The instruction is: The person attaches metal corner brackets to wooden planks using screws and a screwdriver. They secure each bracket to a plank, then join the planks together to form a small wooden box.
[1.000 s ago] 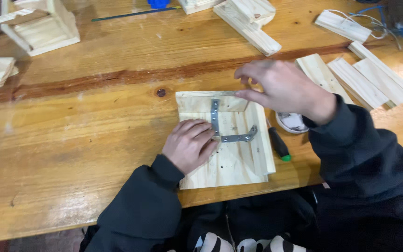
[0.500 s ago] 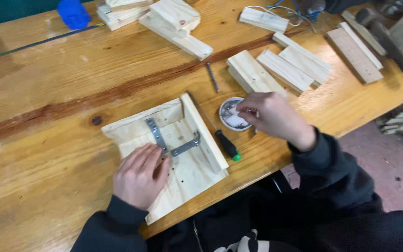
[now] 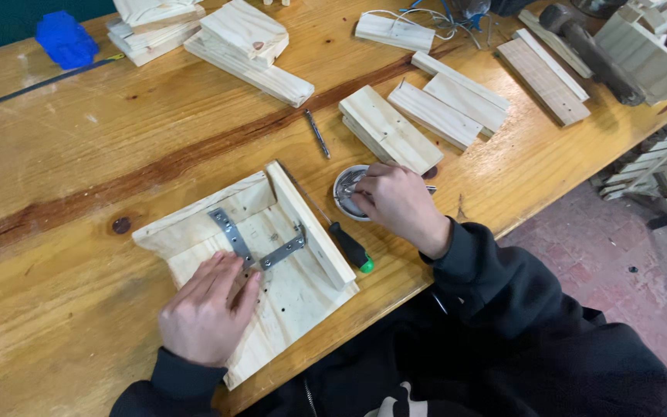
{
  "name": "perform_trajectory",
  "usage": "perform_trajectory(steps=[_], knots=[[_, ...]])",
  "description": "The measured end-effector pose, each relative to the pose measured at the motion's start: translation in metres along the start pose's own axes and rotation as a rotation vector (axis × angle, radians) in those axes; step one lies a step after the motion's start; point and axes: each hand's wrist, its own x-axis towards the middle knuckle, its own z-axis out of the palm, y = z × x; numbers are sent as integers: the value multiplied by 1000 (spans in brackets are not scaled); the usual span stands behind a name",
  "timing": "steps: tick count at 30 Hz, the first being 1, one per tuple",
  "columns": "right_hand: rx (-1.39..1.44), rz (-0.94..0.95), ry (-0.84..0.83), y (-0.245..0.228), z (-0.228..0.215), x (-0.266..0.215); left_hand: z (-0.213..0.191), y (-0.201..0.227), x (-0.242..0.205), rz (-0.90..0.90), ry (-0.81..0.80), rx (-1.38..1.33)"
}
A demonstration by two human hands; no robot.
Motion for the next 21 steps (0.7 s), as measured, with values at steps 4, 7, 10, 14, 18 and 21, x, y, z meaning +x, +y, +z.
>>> perform_trajectory(steps=[4, 7, 10, 14, 18, 21], knots=[[25, -18, 131, -5, -12, -3, 4, -7, -4, 3, -78, -20], [158, -36, 202, -17, -36, -4, -2, -7, 2, 11, -6, -52], [379, -160, 263, -46, -74, 1, -19, 2, 16, -22, 61, -182], [492, -370, 269, -77, -102, 8, -15, 11, 16, -51, 180, -544], [514, -550, 270, -108, -110, 24, -10, 20, 16, -119, 192, -731], [547, -698, 207, -130, -119, 33, -16, 27, 19, -113, 162, -788]])
